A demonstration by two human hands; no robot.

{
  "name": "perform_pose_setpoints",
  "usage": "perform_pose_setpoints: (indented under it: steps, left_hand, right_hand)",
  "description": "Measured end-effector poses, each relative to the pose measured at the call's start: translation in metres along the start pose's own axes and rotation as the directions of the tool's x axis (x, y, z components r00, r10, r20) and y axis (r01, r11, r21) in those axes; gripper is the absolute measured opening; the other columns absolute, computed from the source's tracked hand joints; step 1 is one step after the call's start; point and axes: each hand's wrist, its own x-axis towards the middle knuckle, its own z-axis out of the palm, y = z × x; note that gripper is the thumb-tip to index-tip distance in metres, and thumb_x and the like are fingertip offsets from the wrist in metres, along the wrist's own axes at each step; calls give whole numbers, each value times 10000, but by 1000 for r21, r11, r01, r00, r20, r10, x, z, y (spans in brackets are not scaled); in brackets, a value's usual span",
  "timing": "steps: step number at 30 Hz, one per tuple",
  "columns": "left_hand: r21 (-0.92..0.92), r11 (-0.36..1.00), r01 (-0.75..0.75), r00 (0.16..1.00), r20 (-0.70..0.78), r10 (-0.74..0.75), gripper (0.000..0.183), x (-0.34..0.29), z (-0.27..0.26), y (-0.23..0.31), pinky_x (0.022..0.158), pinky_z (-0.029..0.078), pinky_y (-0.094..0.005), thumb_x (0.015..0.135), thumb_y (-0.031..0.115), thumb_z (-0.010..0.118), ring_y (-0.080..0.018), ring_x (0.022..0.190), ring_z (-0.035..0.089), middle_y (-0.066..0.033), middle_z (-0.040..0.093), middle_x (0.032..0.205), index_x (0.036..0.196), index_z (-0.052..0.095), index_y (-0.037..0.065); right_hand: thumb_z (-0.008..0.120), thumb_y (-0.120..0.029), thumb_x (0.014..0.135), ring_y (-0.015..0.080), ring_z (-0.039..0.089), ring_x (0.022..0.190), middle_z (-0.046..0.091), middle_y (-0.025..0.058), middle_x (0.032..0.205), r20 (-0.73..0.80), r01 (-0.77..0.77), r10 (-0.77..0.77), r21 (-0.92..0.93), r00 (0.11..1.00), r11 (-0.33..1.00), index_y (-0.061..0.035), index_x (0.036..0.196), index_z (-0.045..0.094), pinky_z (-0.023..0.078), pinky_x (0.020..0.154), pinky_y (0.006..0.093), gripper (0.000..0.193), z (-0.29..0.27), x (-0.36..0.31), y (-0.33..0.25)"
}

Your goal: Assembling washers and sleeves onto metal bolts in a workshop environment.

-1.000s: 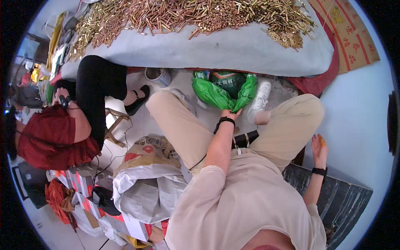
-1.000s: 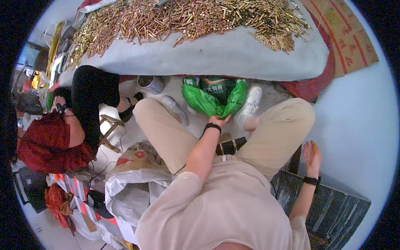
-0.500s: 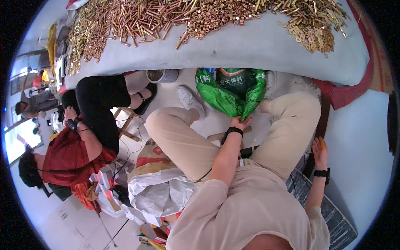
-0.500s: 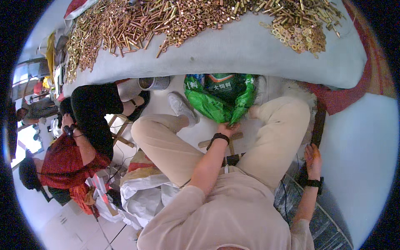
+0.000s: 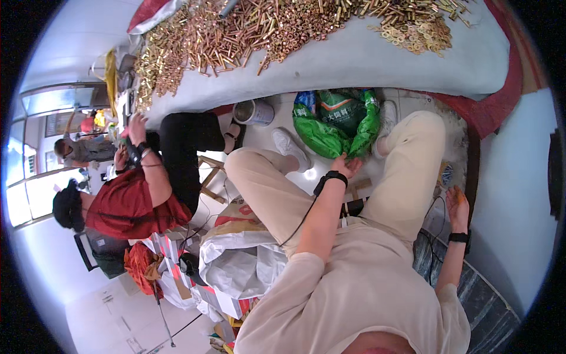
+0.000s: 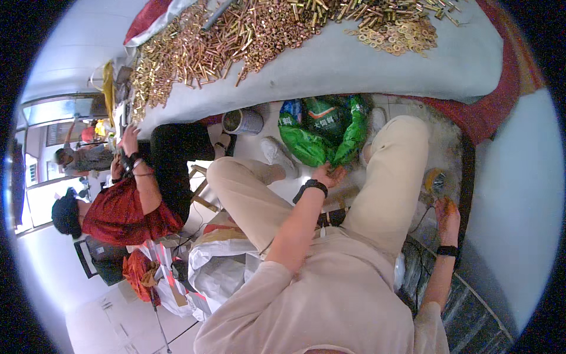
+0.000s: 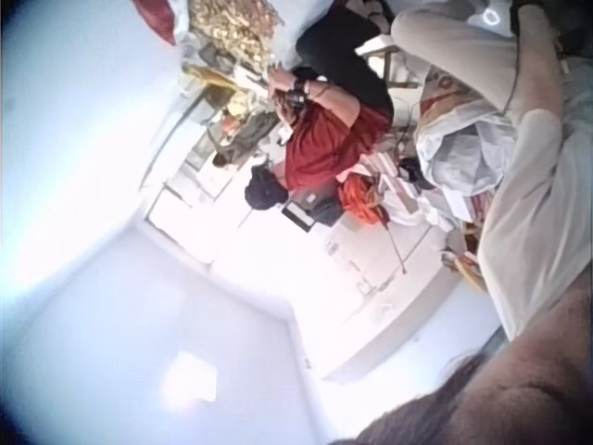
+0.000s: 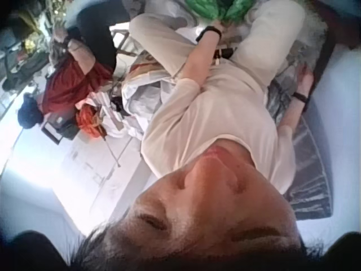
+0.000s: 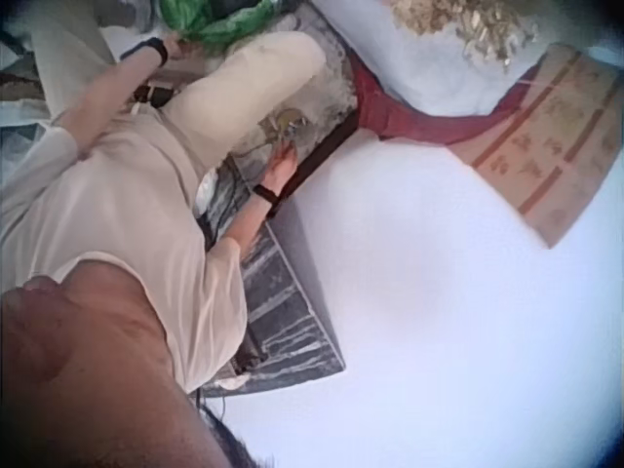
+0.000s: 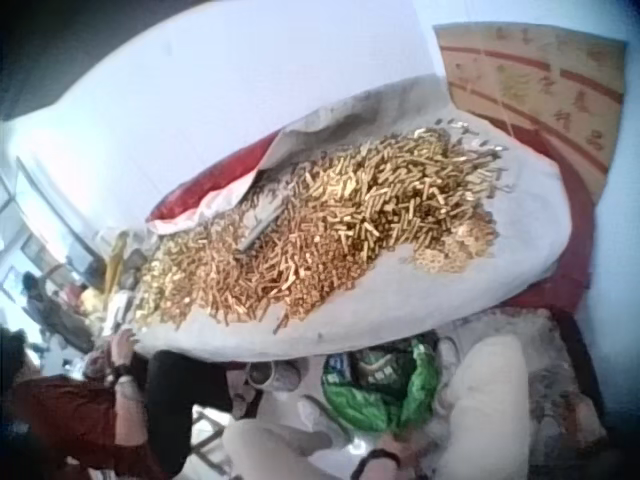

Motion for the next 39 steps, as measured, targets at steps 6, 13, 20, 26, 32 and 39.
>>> perform_pose_setpoints:
  steps: [6, 13, 20, 26, 32, 39]
  left_hand:
    - [52, 986, -158, 986, -38, 160, 353, -42, 14, -2, 889, 399, -493, 880, 239, 491, -248, 1043, 473, -111, 449, 1114, 1169, 378, 73]
    - [223, 944, -242, 969, 2, 247, 273, -54, 26, -24, 860, 397, -471, 864, 193, 462, -217, 962, 485, -77, 475, 1076, 1117, 436, 91]
    - [254, 890, -379, 921, 5, 390, 184, -30, 30, -22, 657, 441, -429, 813, 118, 439, -210, 706, 522, -75, 534, 816, 985, 485, 74]
    - [380, 630, -677, 709, 109, 697, 47, -6, 57, 5, 455, 351, -357, 814, 62, 432, -202, 526, 427, -71, 455, 657, 852, 409, 78]
    - [448, 483, -752, 570, 75, 818, 168, 36, 80, 86, 725, 409, -377, 820, 90, 458, -284, 730, 511, -178, 553, 839, 924, 488, -38]
    - [850, -87, -519, 222, 232, 947, 225, 20, 104, 149, 722, 447, -430, 769, 136, 579, -369, 856, 555, -219, 560, 915, 915, 523, -25]
  right_hand:
    - [471, -253, 910, 167, 566, 950, 574, 86, 1084, 28, 42, -43, 22, 999, 999, -24, 1230, 433, 442, 840, 279, 395, -10, 1, 2]
    - [442, -204, 922, 176, 578, 915, 584, 87, 1056, 35, 43, -47, 94, 998, 995, -36, 1192, 453, 457, 806, 272, 319, -17, -12, -8]
    - [455, -209, 915, 192, 553, 969, 560, 106, 1111, 12, 4, -5, 46, 1000, 999, -33, 1196, 451, 438, 839, 291, 331, 9, -35, -18]
    - [477, -203, 905, 237, 516, 1051, 521, 140, 1174, -106, 126, -142, -137, 984, 982, -20, 1224, 421, 401, 915, 334, 372, -2, -11, -30]
    - [427, -220, 926, 215, 559, 985, 550, 138, 1124, 67, 345, -354, -443, 933, 827, -1, 1188, 457, 425, 863, 311, 343, 119, -1, -102]
    - [495, -139, 880, 163, 565, 876, 599, 125, 991, 385, 415, -156, -824, 910, 386, 34, 1065, 534, 433, 801, 281, 256, 191, 115, -80]
